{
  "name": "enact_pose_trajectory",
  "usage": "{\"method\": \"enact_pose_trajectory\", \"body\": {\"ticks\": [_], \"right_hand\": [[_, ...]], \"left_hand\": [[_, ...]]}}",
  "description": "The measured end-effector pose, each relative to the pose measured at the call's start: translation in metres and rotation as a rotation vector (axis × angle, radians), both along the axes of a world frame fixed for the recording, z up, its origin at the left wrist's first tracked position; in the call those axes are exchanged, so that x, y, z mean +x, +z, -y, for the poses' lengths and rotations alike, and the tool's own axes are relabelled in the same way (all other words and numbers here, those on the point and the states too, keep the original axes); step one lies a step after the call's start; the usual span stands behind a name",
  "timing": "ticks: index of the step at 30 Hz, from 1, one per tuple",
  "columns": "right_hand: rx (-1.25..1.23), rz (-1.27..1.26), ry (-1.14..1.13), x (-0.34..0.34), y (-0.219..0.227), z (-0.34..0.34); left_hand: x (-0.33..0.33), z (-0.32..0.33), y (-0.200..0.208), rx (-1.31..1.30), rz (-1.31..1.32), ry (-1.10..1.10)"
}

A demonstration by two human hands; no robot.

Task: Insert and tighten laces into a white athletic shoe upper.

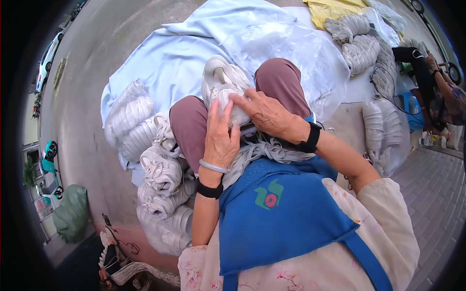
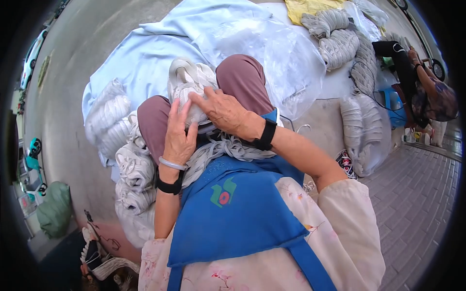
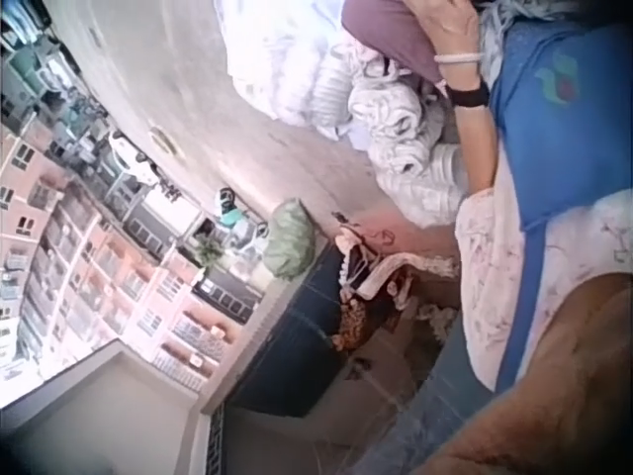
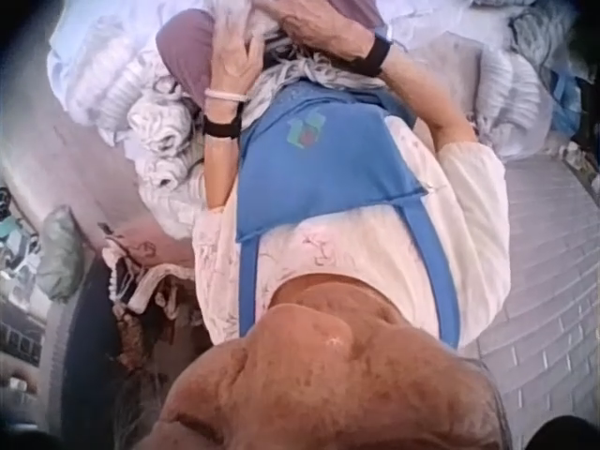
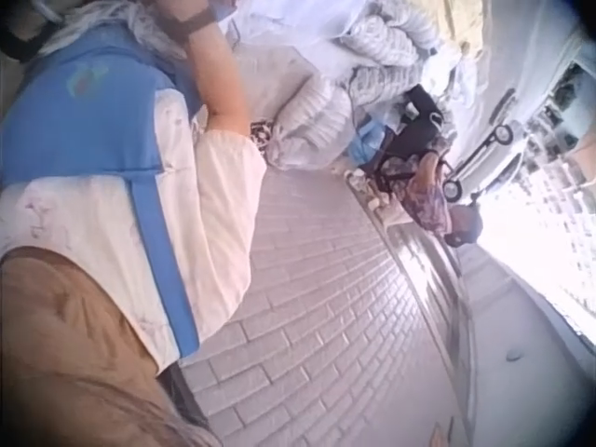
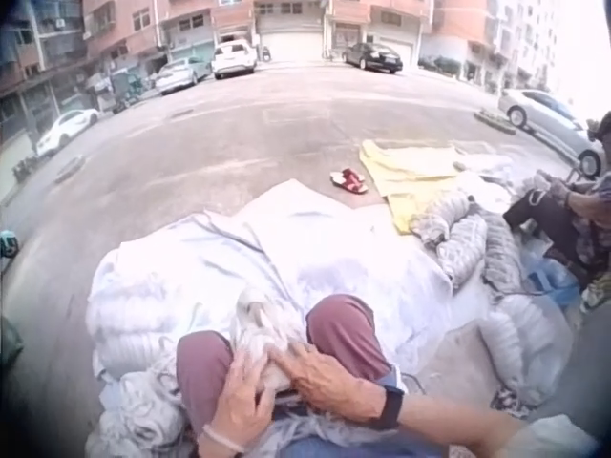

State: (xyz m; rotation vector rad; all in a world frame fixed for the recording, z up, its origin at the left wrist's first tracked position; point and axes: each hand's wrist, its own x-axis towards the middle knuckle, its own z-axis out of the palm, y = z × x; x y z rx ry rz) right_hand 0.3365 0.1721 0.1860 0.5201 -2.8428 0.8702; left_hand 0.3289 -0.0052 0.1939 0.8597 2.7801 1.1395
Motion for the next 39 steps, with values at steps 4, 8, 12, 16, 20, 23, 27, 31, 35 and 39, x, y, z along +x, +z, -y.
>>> {"method": "enact_pose_trajectory", "body": {"ticks": [4, 8, 12, 16, 20, 23, 27, 31, 35, 39], "right_hand": [[0.043, 0.141, -0.093, 0.010, 0.019, -0.005], [0.023, 0.114, -0.101, -0.002, 0.014, -0.014], [-0.074, -0.001, -0.061, -0.004, 0.018, -0.004], [-0.059, 0.056, -0.029, 0.008, -0.007, 0.011], [-0.230, 0.164, -0.020, 0.002, -0.006, -0.008], [-0.243, 0.127, -0.036, 0.000, -0.003, -0.002], [-0.227, 0.102, -0.010, -0.018, 0.006, 0.006], [-0.203, 0.096, 0.008, -0.019, -0.003, 0.008], [-0.225, 0.104, 0.012, -0.024, 0.002, 0.002], [-0.214, 0.073, 0.038, -0.031, -0.003, 0.003]], "left_hand": [[0.008, 0.000, 0.002, -0.093, 0.024, -0.011], [0.009, 0.000, -0.015, -0.130, 0.001, 0.072], [0.007, -0.004, -0.022, -0.136, 0.002, 0.065], [0.011, -0.004, -0.023, -0.239, 0.056, 0.020], [0.007, -0.006, -0.024, -0.229, 0.128, 0.022], [0.002, -0.005, -0.029, -0.195, 0.101, 0.088], [-0.007, -0.002, -0.033, -0.223, -0.013, 0.090], [-0.008, -0.003, -0.029, -0.264, 0.093, 0.104], [-0.015, -0.009, -0.023, -0.212, 0.051, 0.122], [-0.024, -0.013, -0.020, -0.424, 0.038, 0.145]]}}
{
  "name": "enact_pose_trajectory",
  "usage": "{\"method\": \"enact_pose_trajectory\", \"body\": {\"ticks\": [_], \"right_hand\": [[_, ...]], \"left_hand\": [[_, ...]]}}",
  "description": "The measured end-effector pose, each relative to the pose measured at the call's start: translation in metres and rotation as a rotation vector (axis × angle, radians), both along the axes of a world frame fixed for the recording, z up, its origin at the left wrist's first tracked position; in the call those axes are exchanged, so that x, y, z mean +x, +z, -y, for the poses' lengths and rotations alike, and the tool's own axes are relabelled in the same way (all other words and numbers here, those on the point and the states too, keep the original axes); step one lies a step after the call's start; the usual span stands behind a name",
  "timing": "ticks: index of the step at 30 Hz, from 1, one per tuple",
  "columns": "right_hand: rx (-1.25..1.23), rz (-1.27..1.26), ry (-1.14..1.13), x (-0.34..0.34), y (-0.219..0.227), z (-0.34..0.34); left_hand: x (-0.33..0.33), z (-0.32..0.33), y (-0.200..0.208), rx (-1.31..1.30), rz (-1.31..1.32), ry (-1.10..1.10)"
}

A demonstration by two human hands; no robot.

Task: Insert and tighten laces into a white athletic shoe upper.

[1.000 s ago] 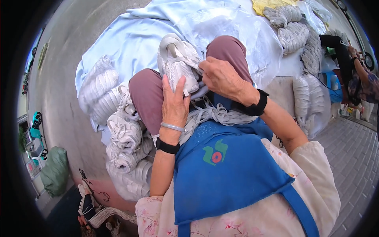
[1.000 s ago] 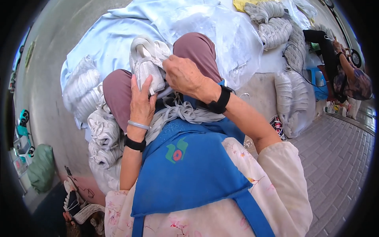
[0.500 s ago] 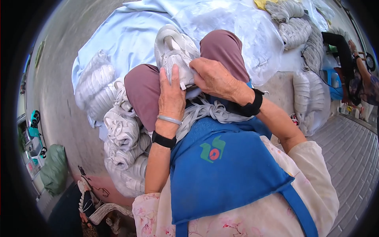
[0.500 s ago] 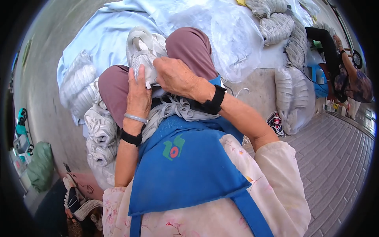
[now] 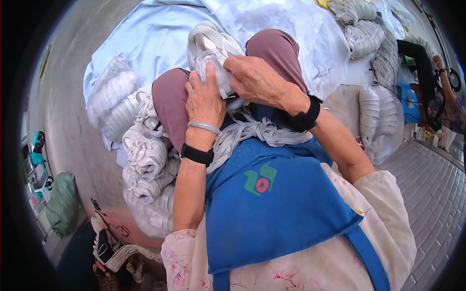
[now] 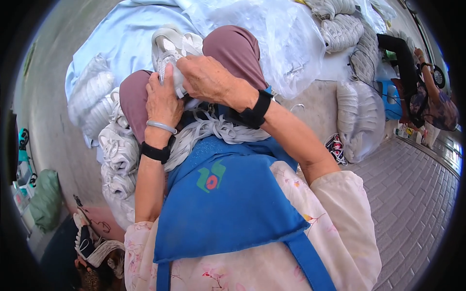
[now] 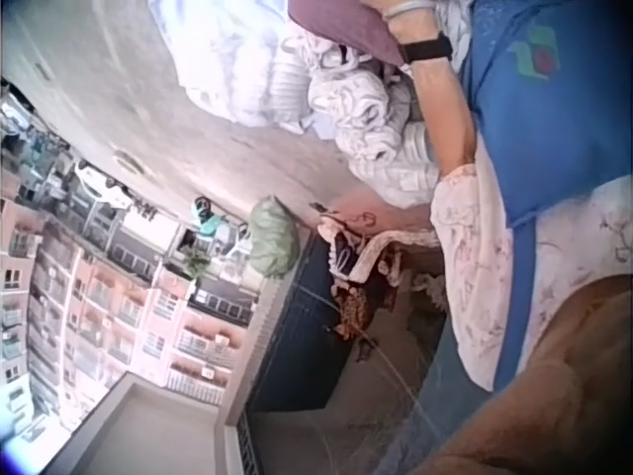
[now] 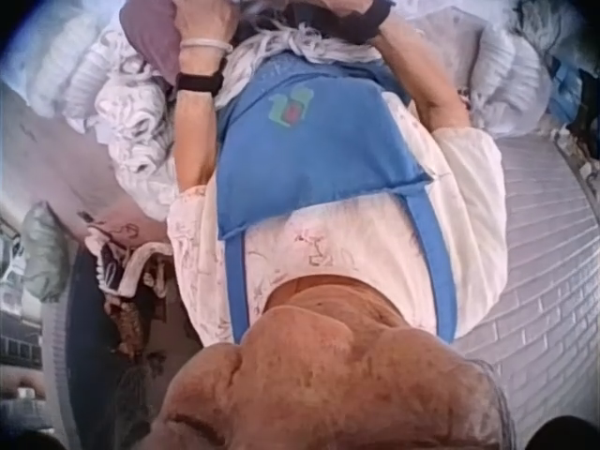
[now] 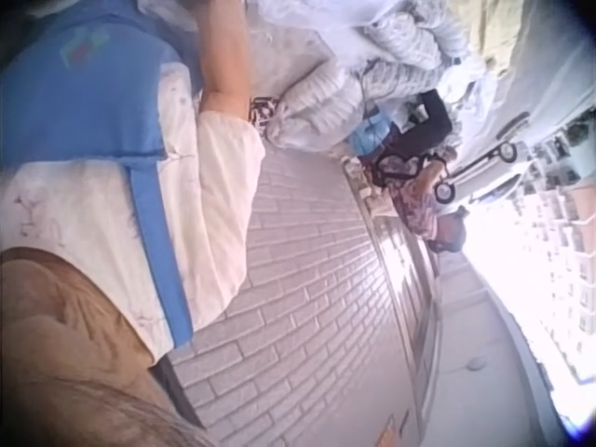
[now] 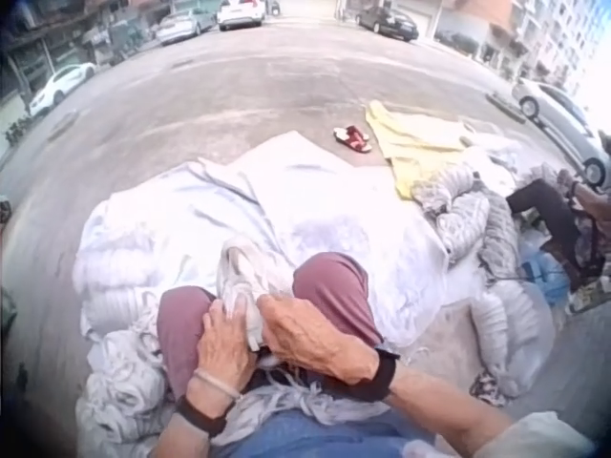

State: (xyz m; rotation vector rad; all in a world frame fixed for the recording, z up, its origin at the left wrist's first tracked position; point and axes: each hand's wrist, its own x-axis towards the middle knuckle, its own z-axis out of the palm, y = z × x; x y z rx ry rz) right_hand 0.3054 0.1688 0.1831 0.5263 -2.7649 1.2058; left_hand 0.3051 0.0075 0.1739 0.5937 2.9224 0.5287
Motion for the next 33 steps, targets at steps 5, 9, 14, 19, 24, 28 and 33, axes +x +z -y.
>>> {"method": "enact_pose_trajectory", "body": {"ticks": [5, 9, 14, 19, 24, 28, 33], "right_hand": [[0.074, 0.036, 0.053, 0.015, -0.001, -0.003], [0.002, -0.009, 0.071, 0.027, 0.009, -0.007], [-0.156, 0.332, 0.122, 0.054, 0.055, -0.051], [0.112, 0.267, 0.248, 0.111, 0.049, -0.041], [0.497, 0.143, 0.189, 0.127, 0.030, -0.028], [0.361, 0.143, 0.228, 0.125, 0.034, -0.036], [-0.105, 0.200, 0.039, 0.120, 0.049, -0.057]], "left_hand": [[0.011, -0.001, -0.009, 0.087, -0.061, -0.089], [0.018, 0.003, -0.002, 0.115, 0.026, -0.092], [0.025, 0.006, 0.019, 0.227, 0.095, -0.136], [0.033, 0.006, -0.001, 0.028, -0.081, -0.246], [0.027, 0.004, 0.011, 0.249, -0.018, -0.184], [0.015, 0.002, 0.008, 0.055, -0.124, -0.190], [0.001, -0.003, 0.014, 0.025, -0.103, -0.211]]}}
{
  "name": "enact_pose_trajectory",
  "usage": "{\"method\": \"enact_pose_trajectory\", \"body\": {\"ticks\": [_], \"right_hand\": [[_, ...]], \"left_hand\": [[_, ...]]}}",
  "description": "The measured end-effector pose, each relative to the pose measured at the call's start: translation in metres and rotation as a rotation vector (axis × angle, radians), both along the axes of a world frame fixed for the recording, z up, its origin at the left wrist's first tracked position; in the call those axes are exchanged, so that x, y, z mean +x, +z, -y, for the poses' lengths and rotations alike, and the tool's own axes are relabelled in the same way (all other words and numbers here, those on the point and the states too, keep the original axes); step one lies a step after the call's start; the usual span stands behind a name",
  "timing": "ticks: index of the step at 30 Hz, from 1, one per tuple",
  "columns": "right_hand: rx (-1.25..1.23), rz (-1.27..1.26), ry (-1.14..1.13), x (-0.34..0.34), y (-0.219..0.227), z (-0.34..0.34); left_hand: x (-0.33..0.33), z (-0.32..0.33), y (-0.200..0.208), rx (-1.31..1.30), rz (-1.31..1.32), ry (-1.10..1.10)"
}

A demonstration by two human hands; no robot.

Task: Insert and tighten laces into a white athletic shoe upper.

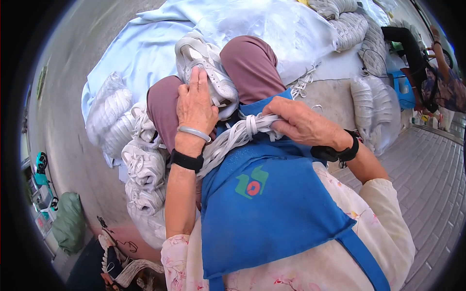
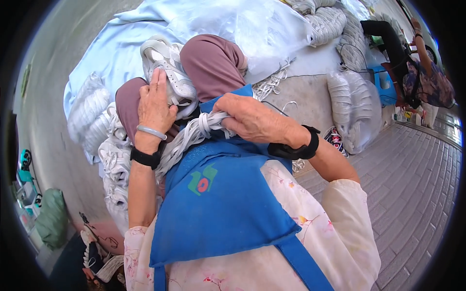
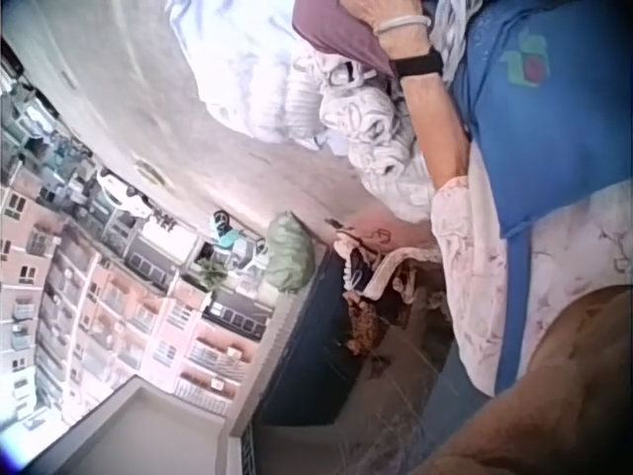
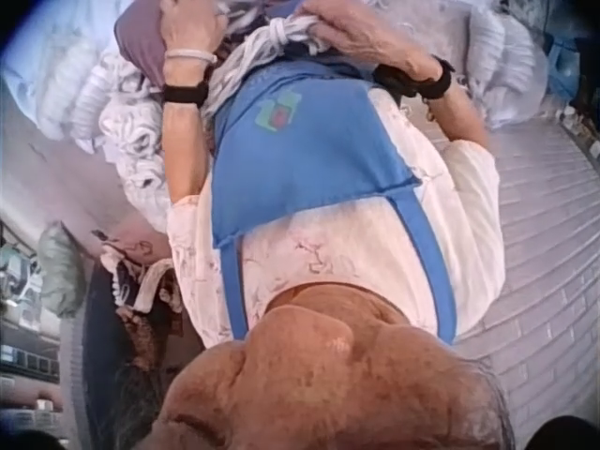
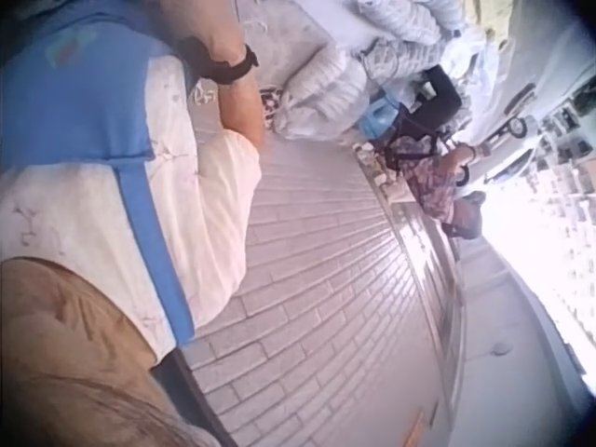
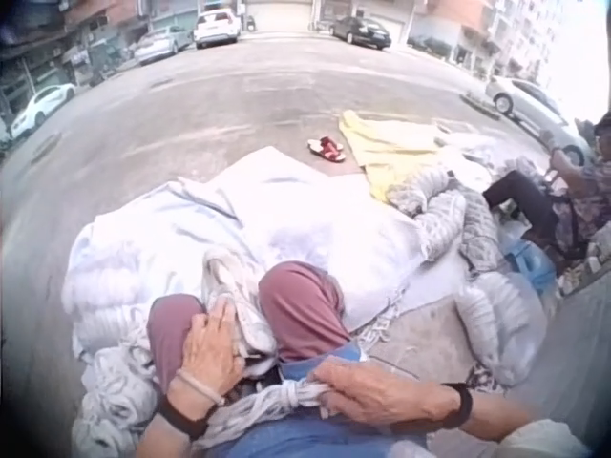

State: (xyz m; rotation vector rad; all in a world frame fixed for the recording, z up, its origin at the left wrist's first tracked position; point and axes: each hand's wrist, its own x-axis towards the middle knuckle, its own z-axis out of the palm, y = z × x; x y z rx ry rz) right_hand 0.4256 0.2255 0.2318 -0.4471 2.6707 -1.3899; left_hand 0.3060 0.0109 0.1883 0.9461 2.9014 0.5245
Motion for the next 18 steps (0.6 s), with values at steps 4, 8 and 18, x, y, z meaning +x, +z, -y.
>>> {"method": "enact_pose_trajectory", "body": {"ticks": [4, 8, 18], "right_hand": [[-0.264, 0.448, -0.091, -0.003, 0.017, -0.017], [-0.324, 0.559, -0.197, 0.000, -0.011, -0.025], [-0.475, 0.467, -0.191, -0.010, 0.008, -0.021]], "left_hand": [[-0.015, 0.006, -0.004, -0.111, 0.017, -0.053], [-0.019, 0.007, 0.001, -0.064, 0.049, -0.078], [0.049, -0.013, 0.032, 0.572, 0.605, -0.175]]}}
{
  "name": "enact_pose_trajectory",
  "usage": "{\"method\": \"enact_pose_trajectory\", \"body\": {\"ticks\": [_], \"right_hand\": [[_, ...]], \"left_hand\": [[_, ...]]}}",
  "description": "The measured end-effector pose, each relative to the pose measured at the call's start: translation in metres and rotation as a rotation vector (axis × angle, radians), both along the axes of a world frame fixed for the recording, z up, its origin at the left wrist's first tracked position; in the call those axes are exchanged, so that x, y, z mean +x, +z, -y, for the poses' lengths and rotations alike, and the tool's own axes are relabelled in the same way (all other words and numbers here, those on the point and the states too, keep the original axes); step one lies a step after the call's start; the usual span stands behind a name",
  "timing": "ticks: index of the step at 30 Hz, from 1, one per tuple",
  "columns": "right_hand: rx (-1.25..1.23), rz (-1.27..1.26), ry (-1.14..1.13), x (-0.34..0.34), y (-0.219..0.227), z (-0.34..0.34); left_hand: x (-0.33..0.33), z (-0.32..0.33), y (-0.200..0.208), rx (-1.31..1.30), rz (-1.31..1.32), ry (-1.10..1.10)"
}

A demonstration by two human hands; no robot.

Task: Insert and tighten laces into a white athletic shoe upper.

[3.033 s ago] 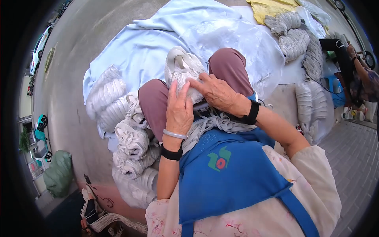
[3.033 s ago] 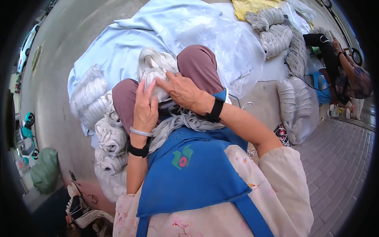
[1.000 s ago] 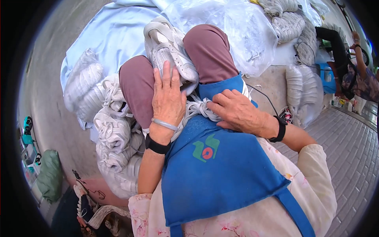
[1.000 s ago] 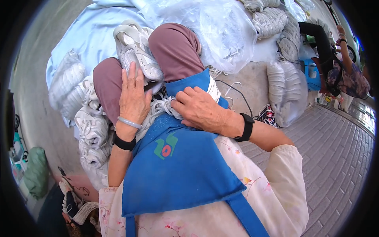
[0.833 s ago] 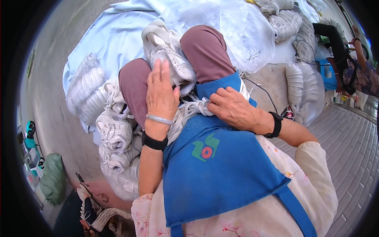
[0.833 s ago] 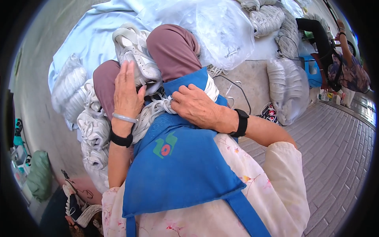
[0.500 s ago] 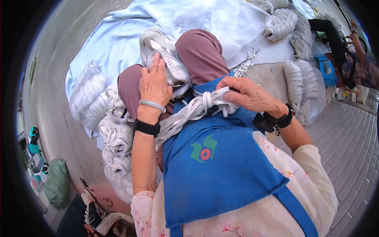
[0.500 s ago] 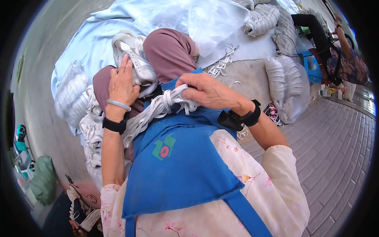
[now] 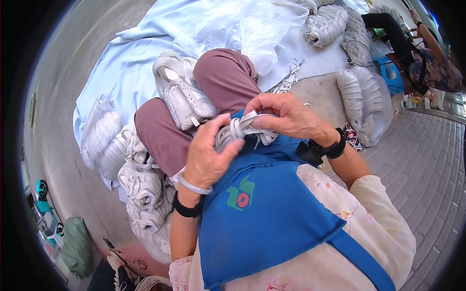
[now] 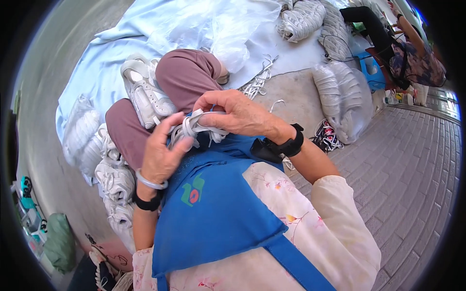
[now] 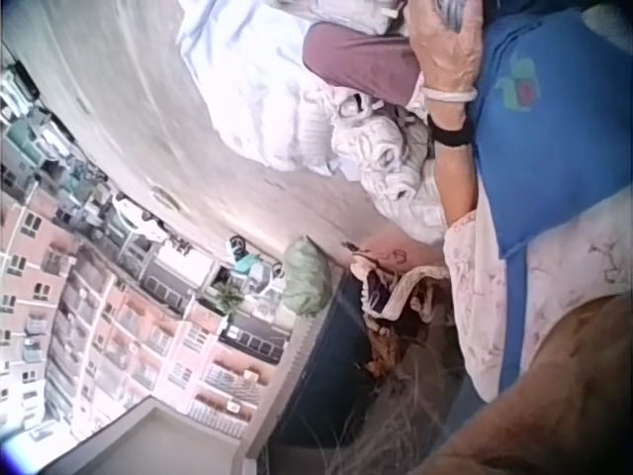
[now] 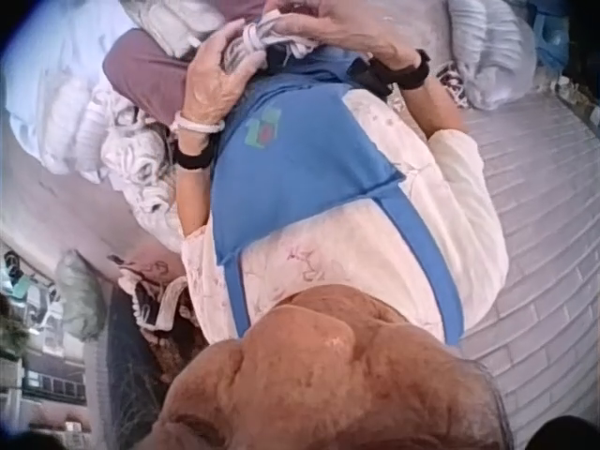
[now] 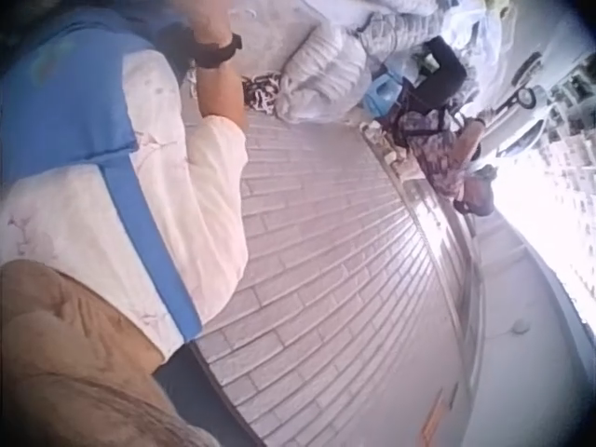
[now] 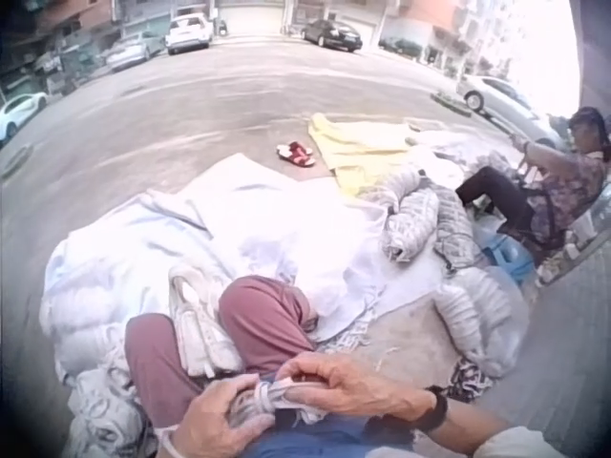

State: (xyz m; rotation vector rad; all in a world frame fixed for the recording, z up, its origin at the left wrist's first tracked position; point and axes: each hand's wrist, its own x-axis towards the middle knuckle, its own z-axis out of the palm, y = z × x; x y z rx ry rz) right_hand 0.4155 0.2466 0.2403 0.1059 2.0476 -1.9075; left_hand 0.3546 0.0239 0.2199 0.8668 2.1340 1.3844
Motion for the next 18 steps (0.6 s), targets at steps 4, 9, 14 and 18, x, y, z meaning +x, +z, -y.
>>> {"method": "enact_pose_trajectory", "body": {"ticks": [4, 9, 14, 18], "right_hand": [[0.361, -0.237, -0.003, -0.001, -0.014, -0.013], [0.519, -0.218, -0.047, 0.019, -0.016, -0.035], [0.581, -0.368, -0.061, 0.027, -0.029, -0.023], [0.588, -0.368, -0.064, 0.026, -0.028, -0.023]], "left_hand": [[0.011, -0.010, -0.025, -0.137, -0.038, -0.036], [0.010, -0.008, -0.031, -0.091, 0.267, 0.008], [0.011, -0.021, -0.018, -0.135, -0.133, -0.038], [0.012, -0.024, -0.020, -0.273, -0.218, -0.085]]}}
